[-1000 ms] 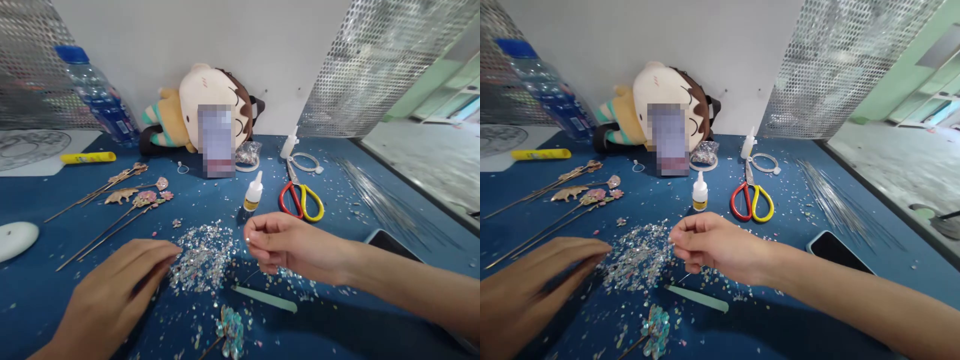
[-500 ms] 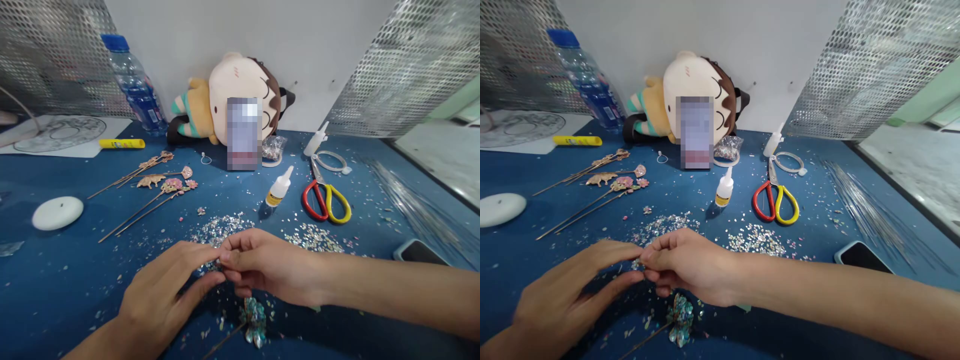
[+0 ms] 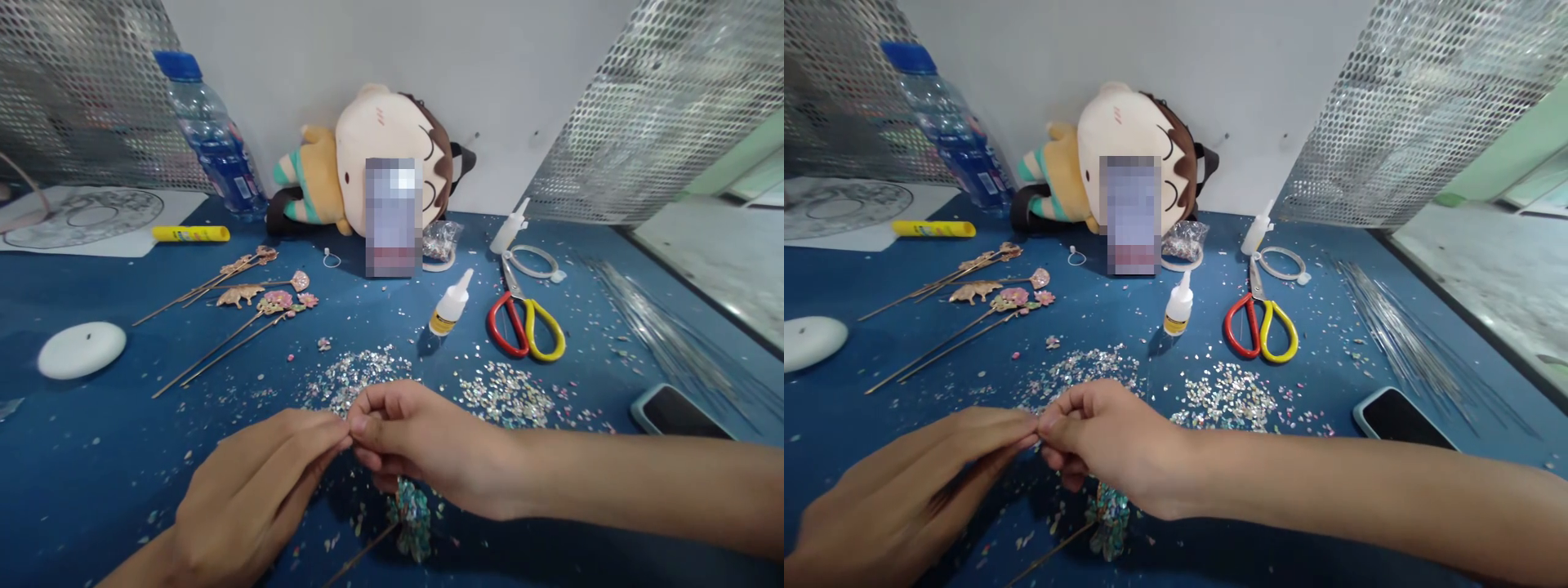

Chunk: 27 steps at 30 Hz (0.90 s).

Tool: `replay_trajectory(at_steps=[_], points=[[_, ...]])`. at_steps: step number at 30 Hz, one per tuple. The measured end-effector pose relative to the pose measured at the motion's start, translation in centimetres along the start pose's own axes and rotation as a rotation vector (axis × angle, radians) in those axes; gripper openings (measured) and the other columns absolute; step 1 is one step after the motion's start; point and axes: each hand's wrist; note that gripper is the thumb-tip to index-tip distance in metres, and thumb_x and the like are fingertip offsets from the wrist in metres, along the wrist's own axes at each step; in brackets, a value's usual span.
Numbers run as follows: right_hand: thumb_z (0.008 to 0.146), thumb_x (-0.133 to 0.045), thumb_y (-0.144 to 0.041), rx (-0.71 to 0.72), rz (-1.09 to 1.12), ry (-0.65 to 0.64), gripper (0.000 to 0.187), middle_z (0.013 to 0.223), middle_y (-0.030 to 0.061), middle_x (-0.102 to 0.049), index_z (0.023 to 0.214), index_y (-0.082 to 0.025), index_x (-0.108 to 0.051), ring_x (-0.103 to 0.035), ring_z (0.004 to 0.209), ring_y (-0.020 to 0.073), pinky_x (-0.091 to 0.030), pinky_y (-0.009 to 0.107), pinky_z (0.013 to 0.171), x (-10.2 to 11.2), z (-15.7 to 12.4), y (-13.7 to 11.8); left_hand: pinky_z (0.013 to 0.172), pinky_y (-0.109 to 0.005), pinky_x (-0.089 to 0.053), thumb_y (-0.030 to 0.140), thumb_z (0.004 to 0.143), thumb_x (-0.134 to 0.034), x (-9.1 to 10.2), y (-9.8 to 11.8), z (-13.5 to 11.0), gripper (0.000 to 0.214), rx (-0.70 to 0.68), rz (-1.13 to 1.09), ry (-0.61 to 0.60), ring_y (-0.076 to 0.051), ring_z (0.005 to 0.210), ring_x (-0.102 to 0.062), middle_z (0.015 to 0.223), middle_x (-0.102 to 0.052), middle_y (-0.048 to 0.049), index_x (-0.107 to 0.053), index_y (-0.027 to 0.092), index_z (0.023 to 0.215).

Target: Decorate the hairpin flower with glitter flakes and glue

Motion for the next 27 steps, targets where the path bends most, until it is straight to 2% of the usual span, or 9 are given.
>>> replay_trajectory(at_steps=[4, 7, 9, 14, 20, 23, 27], points=[[0.087, -0.041, -0.017, 0.124, -0.263, 0.025, 0.018, 0.052, -0.0067, -0.040, 0.069, -0.016, -0.043, -0.034, 0.046, 0.0039, -0.029, 0.018, 0.045, 0.5, 0.0, 0.8, 0.067, -0.011, -0.050, 0.020, 0.092, -0.035, 0.1, -0.2, -0.2, 0.034, -0.096, 0.032, 0.013, -0.007, 0.056, -0.063, 0.065, -0.068, 0.0009, -0.063, 0.015, 0.073], [0.086, -0.042, -0.022, 0.186, -0.439, 0.039, 0.016, 0.055, -0.0063, -0.039, 0.071, -0.017, -0.042, -0.033, 0.048, 0.0049, -0.029, 0.019, 0.045, 0.9, -0.2, 1.1, 0.070, -0.014, -0.050, 0.026, 0.090, -0.039, -0.2, -1.1, -1.5, 0.025, -0.151, 0.064, -0.059, -0.009, 0.063, -0.064, 0.072, -0.069, 0.0016, -0.062, 0.018, 0.083], [0.086, -0.040, -0.023, 0.198, -0.503, 0.057, 0.015, 0.058, -0.0057, -0.040, 0.072, -0.018, -0.042, -0.035, 0.050, 0.0052, -0.030, 0.019, 0.046, 1.0, -0.5, 1.3, 0.073, -0.018, -0.050, 0.026, 0.088, -0.042, -0.5, -1.6, -2.5, 0.020, -0.136, 0.080, -0.122, -0.012, 0.072, -0.064, 0.079, -0.069, 0.0018, -0.061, 0.020, 0.093], [0.087, -0.038, -0.026, 0.241, -0.566, 0.125, 0.014, 0.061, -0.0049, -0.042, 0.075, -0.019, -0.041, -0.036, 0.052, 0.0055, -0.030, 0.018, 0.046, 0.5, -1.1, 1.6, 0.063, -0.022, -0.047, 0.023, 0.086, -0.043, -1.0, -1.5, -2.8, 0.015, -0.084, -0.030, -0.223, -0.013, 0.069, -0.061, 0.078, -0.065, 0.0009, -0.057, 0.021, 0.093], [0.087, -0.036, -0.023, 0.263, -0.584, 0.201, 0.014, 0.062, -0.0044, -0.042, 0.075, -0.018, -0.038, -0.036, 0.054, 0.0058, -0.031, 0.018, 0.047, -0.4, -1.2, 1.7, 0.051, -0.015, -0.042, 0.023, 0.090, -0.032, -0.9, -0.1, -0.7, 0.024, 0.125, -0.198, -0.237, -0.008, 0.048, -0.050, 0.057, -0.052, 0.0048, -0.047, 0.020, 0.072], [0.085, -0.037, -0.019, 0.297, -0.675, 0.284, 0.012, 0.063, -0.0039, -0.042, 0.073, -0.017, -0.037, -0.035, 0.055, 0.0060, -0.031, 0.019, 0.047, -1.0, -1.2, 1.5, 0.047, -0.012, -0.040, 0.021, 0.088, -0.032, -0.7, 0.3, 0.1, 0.022, 0.163, -0.281, -0.216, -0.006, 0.045, -0.051, 0.056, -0.054, 0.0071, -0.047, 0.021, 0.072], [0.082, -0.036, -0.013, 0.368, -0.813, 0.318, 0.010, 0.063, -0.0033, -0.042, 0.073, -0.018, -0.035, -0.035, 0.054, 0.0068, -0.031, 0.020, 0.048, -1.5, -1.3, 1.5, 0.045, -0.010, -0.040, 0.021, 0.087, -0.033, -0.4, 0.6, 0.2, 0.019, 0.237, -0.322, -0.199, -0.005, 0.045, -0.054, 0.056, -0.057, 0.0082, -0.047, 0.022, 0.074]])
Point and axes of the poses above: each hand's wrist, its own z-axis towards the middle knuckle, its own x-axis out of the back of the hand, y = z × x
